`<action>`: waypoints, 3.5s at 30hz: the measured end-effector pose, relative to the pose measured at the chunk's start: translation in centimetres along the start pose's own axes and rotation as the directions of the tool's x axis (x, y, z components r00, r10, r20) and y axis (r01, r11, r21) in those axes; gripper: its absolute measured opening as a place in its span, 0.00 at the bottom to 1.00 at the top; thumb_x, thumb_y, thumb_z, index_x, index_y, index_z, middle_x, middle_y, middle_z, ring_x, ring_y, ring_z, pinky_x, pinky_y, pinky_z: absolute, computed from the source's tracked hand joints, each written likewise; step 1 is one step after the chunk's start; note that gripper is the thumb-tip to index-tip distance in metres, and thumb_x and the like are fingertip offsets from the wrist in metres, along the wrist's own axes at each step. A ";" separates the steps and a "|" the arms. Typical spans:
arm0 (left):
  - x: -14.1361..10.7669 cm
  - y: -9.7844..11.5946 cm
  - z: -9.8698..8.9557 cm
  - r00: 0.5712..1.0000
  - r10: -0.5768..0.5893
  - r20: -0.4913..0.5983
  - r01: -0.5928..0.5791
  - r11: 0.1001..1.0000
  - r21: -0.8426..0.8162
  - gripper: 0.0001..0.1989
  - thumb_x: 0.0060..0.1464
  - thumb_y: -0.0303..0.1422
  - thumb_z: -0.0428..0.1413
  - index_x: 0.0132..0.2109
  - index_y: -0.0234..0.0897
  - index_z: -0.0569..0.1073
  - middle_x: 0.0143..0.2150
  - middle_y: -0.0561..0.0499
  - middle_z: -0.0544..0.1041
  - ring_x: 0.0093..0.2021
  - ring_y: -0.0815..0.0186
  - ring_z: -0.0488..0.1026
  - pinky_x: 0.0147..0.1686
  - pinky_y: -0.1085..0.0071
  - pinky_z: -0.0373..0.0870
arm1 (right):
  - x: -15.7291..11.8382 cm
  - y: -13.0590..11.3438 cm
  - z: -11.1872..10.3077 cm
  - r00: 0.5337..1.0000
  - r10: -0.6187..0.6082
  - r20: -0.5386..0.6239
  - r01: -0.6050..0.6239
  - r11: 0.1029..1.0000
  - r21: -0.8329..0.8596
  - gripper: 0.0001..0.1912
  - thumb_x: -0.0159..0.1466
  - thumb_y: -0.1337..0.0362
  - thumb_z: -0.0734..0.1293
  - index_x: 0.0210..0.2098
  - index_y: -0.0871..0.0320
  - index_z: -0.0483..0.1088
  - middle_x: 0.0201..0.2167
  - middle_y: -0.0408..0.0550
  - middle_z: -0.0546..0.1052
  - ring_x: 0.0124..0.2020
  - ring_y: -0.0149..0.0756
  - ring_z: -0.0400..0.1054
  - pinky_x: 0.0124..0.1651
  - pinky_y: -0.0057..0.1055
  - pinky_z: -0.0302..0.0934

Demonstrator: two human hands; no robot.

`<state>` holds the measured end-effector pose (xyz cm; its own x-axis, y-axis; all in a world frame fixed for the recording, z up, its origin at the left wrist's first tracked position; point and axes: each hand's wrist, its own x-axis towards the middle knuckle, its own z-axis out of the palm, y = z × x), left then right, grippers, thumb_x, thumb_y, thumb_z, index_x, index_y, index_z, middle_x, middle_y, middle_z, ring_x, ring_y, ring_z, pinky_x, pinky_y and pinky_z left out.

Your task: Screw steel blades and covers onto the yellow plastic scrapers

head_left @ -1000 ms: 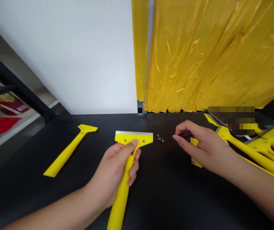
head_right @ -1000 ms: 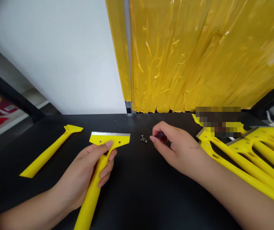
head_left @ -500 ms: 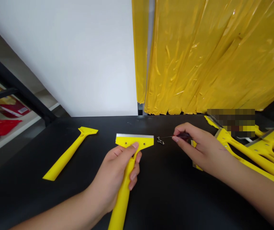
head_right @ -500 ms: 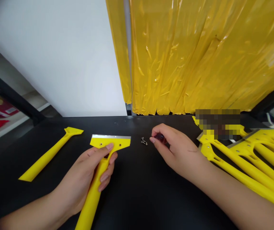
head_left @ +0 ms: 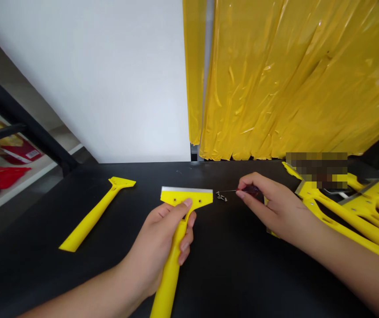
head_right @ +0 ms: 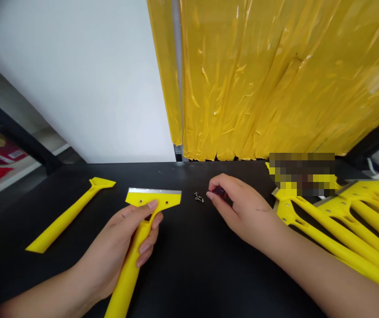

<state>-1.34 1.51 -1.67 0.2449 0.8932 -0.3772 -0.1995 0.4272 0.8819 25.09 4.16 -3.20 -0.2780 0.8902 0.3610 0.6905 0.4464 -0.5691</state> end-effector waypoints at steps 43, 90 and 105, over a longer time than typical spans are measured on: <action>0.2 -0.1 0.0 0.999 -0.031 0.007 0.031 1.000 0.001 0.18 0.63 0.46 0.60 0.30 0.39 0.70 0.16 0.56 0.64 0.15 0.72 0.57 0.16 0.77 0.57 | -1.4 -3.1 -2.0 0.995 -0.088 0.041 0.088 0.996 0.016 0.06 0.68 0.69 0.66 0.38 0.51 0.66 0.32 0.40 0.72 0.33 0.34 0.67 0.35 0.34 0.61; 0.5 -1.8 0.2 0.994 -0.089 0.067 0.086 0.995 0.051 0.22 0.64 0.48 0.58 0.28 0.37 0.71 0.13 0.55 0.65 0.11 0.74 0.57 0.13 0.79 0.54 | -3.2 -3.9 -1.1 0.990 -0.092 -0.106 0.119 0.949 0.293 0.10 0.71 0.68 0.67 0.48 0.47 0.69 0.38 0.43 0.76 0.36 0.36 0.72 0.38 0.37 0.65; 0.5 -2.0 0.2 0.994 -0.097 0.052 0.090 0.990 0.111 0.22 0.65 0.46 0.58 0.27 0.37 0.69 0.13 0.55 0.66 0.11 0.74 0.58 0.13 0.79 0.54 | -3.0 -4.8 -1.5 0.970 -0.233 -0.063 0.238 0.967 0.093 0.07 0.72 0.69 0.67 0.46 0.50 0.67 0.38 0.39 0.78 0.36 0.31 0.73 0.40 0.31 0.65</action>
<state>-0.62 1.07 -3.51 0.3124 0.8391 -0.4452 -0.0702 0.4878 0.8701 23.57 -0.75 -0.45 -0.3882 0.7542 0.5296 0.5395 0.6518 -0.5329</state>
